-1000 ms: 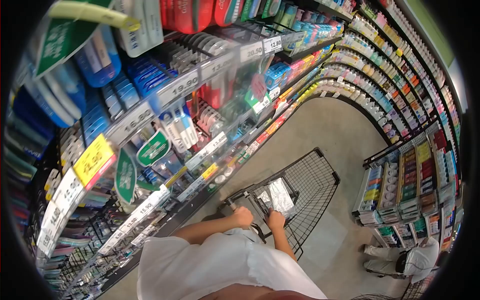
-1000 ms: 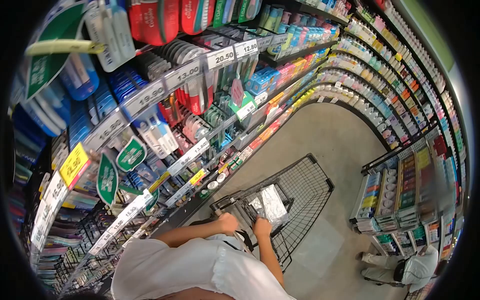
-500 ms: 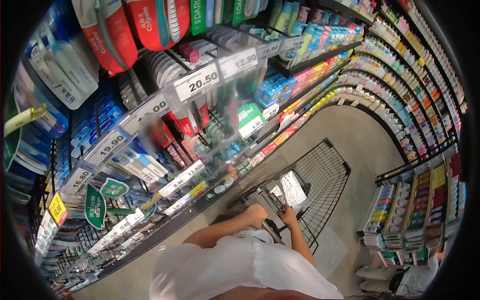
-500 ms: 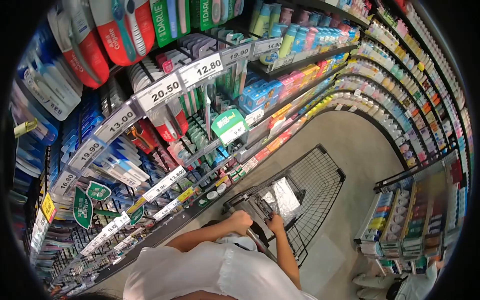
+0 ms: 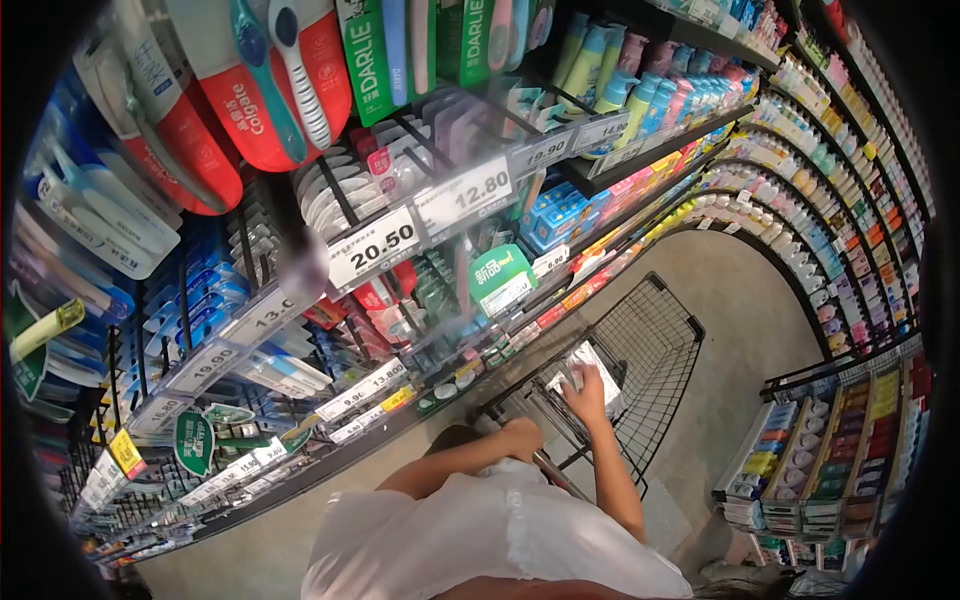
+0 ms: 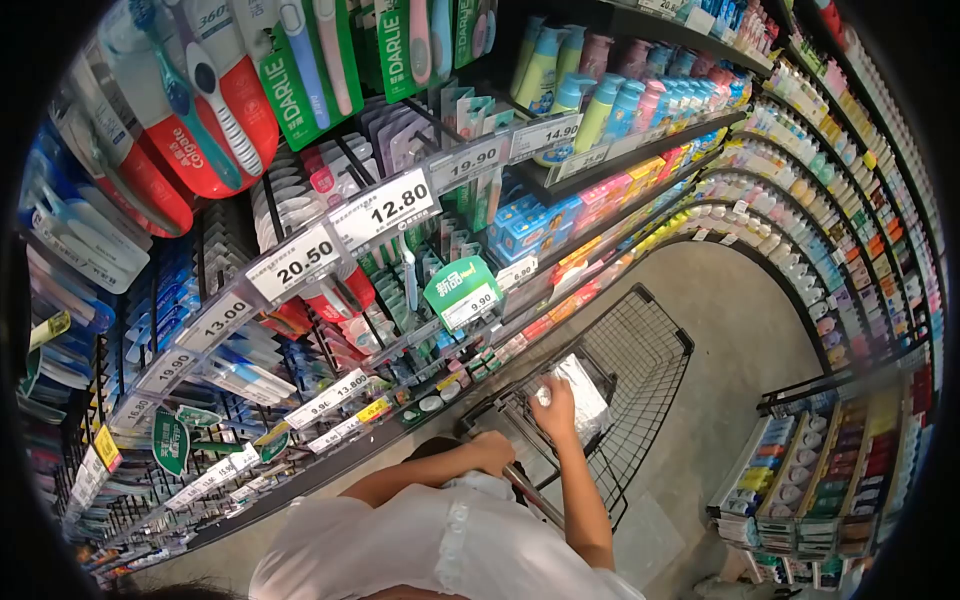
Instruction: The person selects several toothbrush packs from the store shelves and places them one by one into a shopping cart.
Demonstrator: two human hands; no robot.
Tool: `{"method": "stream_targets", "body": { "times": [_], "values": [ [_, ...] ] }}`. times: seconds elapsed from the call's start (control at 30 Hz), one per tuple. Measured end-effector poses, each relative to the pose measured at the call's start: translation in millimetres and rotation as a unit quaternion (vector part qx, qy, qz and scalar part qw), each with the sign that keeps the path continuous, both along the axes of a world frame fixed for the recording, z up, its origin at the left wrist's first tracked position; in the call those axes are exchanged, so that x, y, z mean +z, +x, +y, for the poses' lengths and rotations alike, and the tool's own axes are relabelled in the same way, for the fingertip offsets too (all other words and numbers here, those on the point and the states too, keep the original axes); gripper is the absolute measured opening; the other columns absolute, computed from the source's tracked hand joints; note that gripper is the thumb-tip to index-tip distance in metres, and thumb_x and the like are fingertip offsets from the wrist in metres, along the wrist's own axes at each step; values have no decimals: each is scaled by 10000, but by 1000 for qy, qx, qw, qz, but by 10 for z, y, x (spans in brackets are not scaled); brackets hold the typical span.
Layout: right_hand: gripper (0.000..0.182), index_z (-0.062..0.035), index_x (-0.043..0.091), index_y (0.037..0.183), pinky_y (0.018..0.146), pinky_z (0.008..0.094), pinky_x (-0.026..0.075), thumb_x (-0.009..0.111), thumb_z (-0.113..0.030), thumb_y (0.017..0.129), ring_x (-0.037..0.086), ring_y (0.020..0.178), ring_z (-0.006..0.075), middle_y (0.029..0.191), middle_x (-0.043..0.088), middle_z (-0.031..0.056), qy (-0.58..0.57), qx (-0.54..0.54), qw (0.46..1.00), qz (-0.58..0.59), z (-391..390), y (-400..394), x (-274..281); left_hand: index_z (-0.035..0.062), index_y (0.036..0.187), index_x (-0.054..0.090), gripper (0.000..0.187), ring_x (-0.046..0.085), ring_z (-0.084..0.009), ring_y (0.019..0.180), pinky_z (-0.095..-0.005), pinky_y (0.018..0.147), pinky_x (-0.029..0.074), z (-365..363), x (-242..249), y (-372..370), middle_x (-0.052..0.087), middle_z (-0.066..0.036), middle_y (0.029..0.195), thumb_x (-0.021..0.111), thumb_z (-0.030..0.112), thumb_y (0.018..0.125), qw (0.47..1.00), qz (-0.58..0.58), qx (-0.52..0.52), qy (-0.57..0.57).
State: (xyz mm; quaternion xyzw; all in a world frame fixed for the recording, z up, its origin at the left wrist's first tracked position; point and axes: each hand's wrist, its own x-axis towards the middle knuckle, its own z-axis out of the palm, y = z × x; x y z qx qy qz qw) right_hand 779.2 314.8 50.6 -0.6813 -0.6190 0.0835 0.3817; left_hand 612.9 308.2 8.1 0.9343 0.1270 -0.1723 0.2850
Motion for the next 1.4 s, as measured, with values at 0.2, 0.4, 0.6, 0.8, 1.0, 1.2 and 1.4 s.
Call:
{"method": "stream_targets", "body": {
  "times": [0.2, 0.4, 0.6, 0.8, 1.0, 1.2, 1.4],
  "values": [
    [467, 16, 487, 1093, 577, 350, 436, 697, -161, 716, 533, 617, 241, 838, 539, 130, 200, 17, 976, 84, 1742, -635, 1663, 75, 783, 691, 373, 644, -300, 777, -418, 700, 499, 32, -154, -39, 662, -141, 809, 677, 392, 588, 999, -44, -1, 29],
    [548, -16, 484, 1103, 571, 398, 428, 719, -291, 690, 550, 630, 288, 753, 542, 108, 150, -42, 986, 62, 2375, -777, 1889, 76, 762, 691, 356, 640, -310, 786, -422, 704, 499, 77, -200, -40, 658, -154, 780, 685, 370, 562, 998, -50, 0, 23],
    [463, -43, 525, 1002, 590, 390, 423, 725, -306, 677, 530, 659, 280, 747, 527, 93, 115, -55, 990, 67, 2238, -729, 1894, 71, 829, 690, 403, 634, -312, 850, -422, 762, 501, 102, -184, -41, 657, -164, 861, 685, 384, 575, 1000, -14, 18, 2],
    [450, -29, 523, 982, 580, 356, 417, 739, -274, 673, 495, 622, 240, 851, 527, 100, 211, -31, 973, 86, 1973, -662, 1870, 98, 907, 689, 440, 622, -320, 900, -417, 793, 497, 153, 195, -26, 656, -145, 918, 688, 417, 604, 997, 70, 36, -24],
    [468, 9, 509, 1001, 524, 303, 411, 750, -237, 684, 495, 536, 193, 846, 601, 115, 197, 0, 965, 172, 1752, -578, 1882, 124, 840, 691, 378, 632, -322, 816, -433, 707, 501, 101, 4, -45, 660, -118, 828, 692, 412, 595, 999, 15, 34, 18],
    [457, -11, 506, 1003, 554, 310, 434, 744, -234, 683, 533, 611, 221, 861, 586, 134, 141, -24, 981, 130, 1161, -402, 1457, 80, 823, 689, 447, 633, -318, 822, -429, 725, 497, 113, -37, -60, 659, -140, 816, 668, 469, 606, 1000, -10, -2, 18],
    [447, -32, 507, 1009, 632, 375, 466, 724, -221, 667, 579, 742, 327, 880, 576, 146, -8, -150, 986, 70, -28, 102, -56, 84, 792, 687, 336, 639, -315, 781, -429, 678, 506, 80, 25, -64, 655, -135, 775, 656, 354, 594, 1000, 15, 5, 15]
  ]
}}
